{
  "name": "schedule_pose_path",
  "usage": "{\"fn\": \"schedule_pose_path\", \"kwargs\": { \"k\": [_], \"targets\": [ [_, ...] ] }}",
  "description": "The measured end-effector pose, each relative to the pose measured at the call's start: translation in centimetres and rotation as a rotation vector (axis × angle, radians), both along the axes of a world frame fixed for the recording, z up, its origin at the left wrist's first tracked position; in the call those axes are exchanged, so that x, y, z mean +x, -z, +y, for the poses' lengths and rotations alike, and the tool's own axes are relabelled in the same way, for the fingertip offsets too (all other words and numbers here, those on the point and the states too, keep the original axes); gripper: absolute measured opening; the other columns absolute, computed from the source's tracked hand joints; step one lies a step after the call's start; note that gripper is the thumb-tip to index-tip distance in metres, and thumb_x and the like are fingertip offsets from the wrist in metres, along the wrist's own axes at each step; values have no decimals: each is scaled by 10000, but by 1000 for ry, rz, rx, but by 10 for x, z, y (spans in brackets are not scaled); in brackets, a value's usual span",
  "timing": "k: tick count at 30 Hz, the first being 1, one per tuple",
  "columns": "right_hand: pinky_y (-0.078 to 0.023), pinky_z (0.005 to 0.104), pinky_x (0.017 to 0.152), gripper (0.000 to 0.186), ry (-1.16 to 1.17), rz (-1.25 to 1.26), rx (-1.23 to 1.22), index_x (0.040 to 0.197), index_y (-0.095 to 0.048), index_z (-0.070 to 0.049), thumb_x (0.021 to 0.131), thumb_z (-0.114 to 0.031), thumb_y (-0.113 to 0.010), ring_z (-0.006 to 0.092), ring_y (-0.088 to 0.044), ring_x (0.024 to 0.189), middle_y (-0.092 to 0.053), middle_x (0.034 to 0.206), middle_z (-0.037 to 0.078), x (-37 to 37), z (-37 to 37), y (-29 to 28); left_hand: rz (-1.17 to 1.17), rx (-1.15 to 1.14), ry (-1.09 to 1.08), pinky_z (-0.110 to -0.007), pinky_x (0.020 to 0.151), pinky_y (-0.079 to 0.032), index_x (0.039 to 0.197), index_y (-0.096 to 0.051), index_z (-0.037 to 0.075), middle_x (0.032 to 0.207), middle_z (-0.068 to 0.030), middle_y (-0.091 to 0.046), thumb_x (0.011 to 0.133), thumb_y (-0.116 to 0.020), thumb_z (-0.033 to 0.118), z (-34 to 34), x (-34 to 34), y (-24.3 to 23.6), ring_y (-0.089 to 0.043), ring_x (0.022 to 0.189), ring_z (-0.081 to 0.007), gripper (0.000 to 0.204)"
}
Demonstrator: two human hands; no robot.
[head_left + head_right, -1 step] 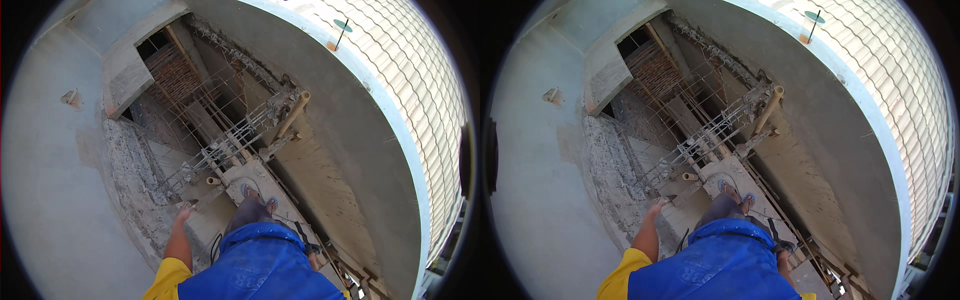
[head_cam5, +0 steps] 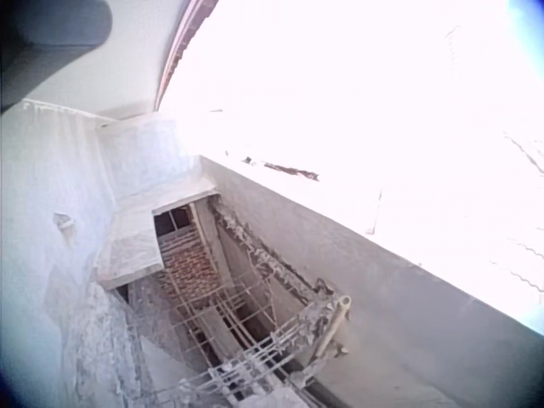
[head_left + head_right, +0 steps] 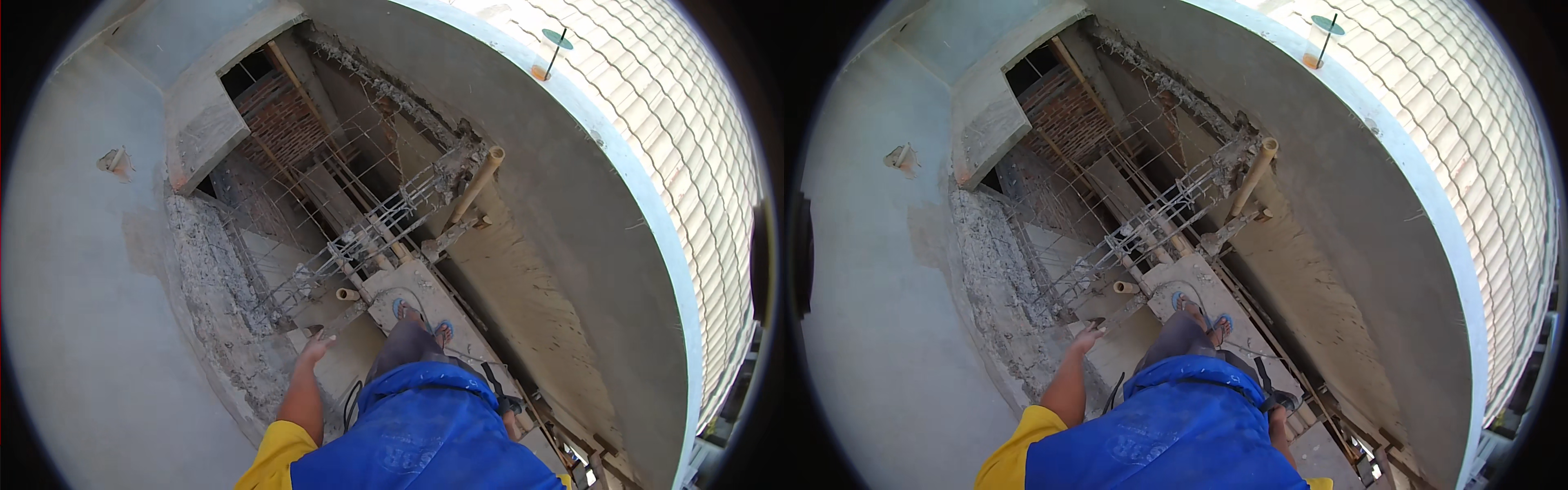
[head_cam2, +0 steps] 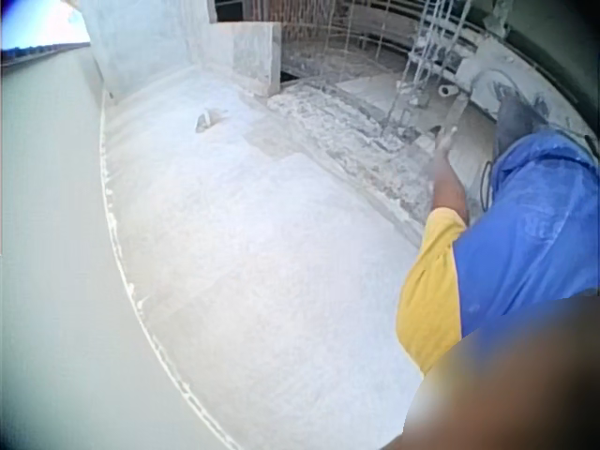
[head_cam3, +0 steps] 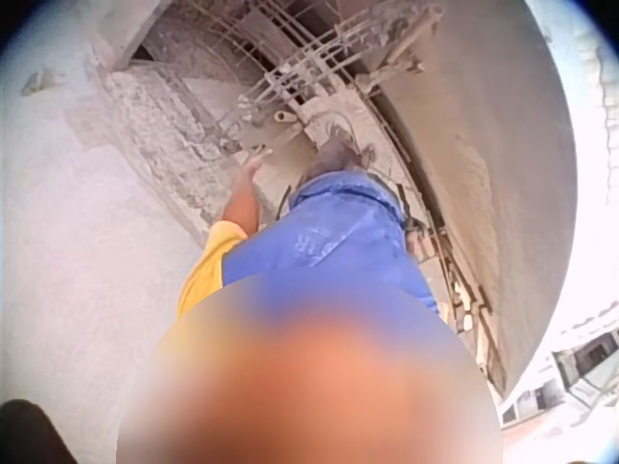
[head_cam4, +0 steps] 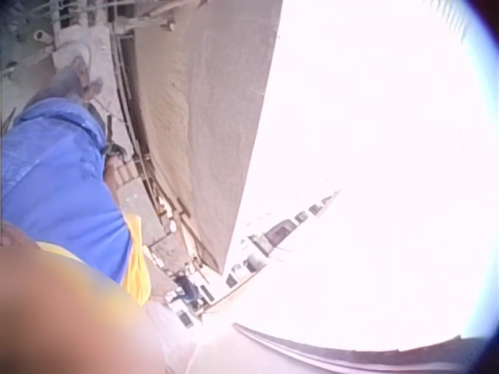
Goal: The person is using a jackhammer to drill and demolish a concrete section of a building.
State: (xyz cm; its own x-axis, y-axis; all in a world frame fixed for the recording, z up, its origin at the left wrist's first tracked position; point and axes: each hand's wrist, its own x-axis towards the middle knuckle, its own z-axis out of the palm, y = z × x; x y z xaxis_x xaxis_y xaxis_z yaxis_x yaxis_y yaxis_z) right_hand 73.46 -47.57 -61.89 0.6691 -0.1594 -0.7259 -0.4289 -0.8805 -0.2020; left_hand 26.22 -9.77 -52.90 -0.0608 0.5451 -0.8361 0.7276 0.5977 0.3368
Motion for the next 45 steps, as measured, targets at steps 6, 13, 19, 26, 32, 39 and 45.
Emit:
{"fn": "schedule_pose_path", "kwargs": {
  "k": [6,13,19,26,32,39,45],
  "targets": [
    [-495,428,783,372,-802,63,-64,982,-702,-96,770,-379,-586,333,-642,934,-670,970,182,28,-81,146,-327,-155,377,-381,1047,-319,1456,-271,126,1417,-174,-394,794,-583,613,8,103,19,-383,1298,-311,880],
    [-502,427,760,287,-888,-55,146,923,-708,-123,774,-336,-588,334,-652,886,-676,902,175,14,-52,119,0,199,51,-358,940,-431,1318,-493,80,1203,-187,-588,799,-645,462,83,8,18,-573,1100,-281,662],
    [-502,427,758,265,-990,-37,64,907,-707,-128,774,-324,-588,342,-649,885,-675,890,177,9,48,35,59,261,40,-367,938,-431,1292,-522,90,1207,-171,-593,809,-635,443,128,-14,23,-571,1109,-285,609],
    [-502,429,753,231,-1039,-49,44,886,-706,-141,770,-305,-592,352,-644,880,-672,871,177,-11,168,-32,-40,95,36,-364,975,-413,1288,-528,96,1244,-162,-572,810,-625,469,109,-13,49,-553,1141,-289,614],
    [-500,430,739,204,-1083,-102,70,871,-703,-147,759,-278,-594,350,-643,863,-669,853,174,-7,146,19,-92,24,122,-358,983,-408,1298,-519,91,1289,-154,-542,808,-627,468,136,-6,60,-527,1177,-289,627],
    [-495,385,686,172,-966,-130,107,826,-703,-103,723,-182,-590,302,-658,795,-669,817,163,-29,222,-76,-40,180,13,-346,929,-439,1264,-552,96,1185,-155,-611,798,-651,422,186,-29,38,-581,1104,-271,577],
    [-480,378,711,168,-784,-117,66,844,-700,-81,706,-126,-615,289,-654,813,-671,820,161,-28,234,-87,-51,224,-68,-338,907,-447,1241,-568,85,1124,-141,-641,794,-654,424,183,-34,42,-603,1058,-253,568]
  ]
}}
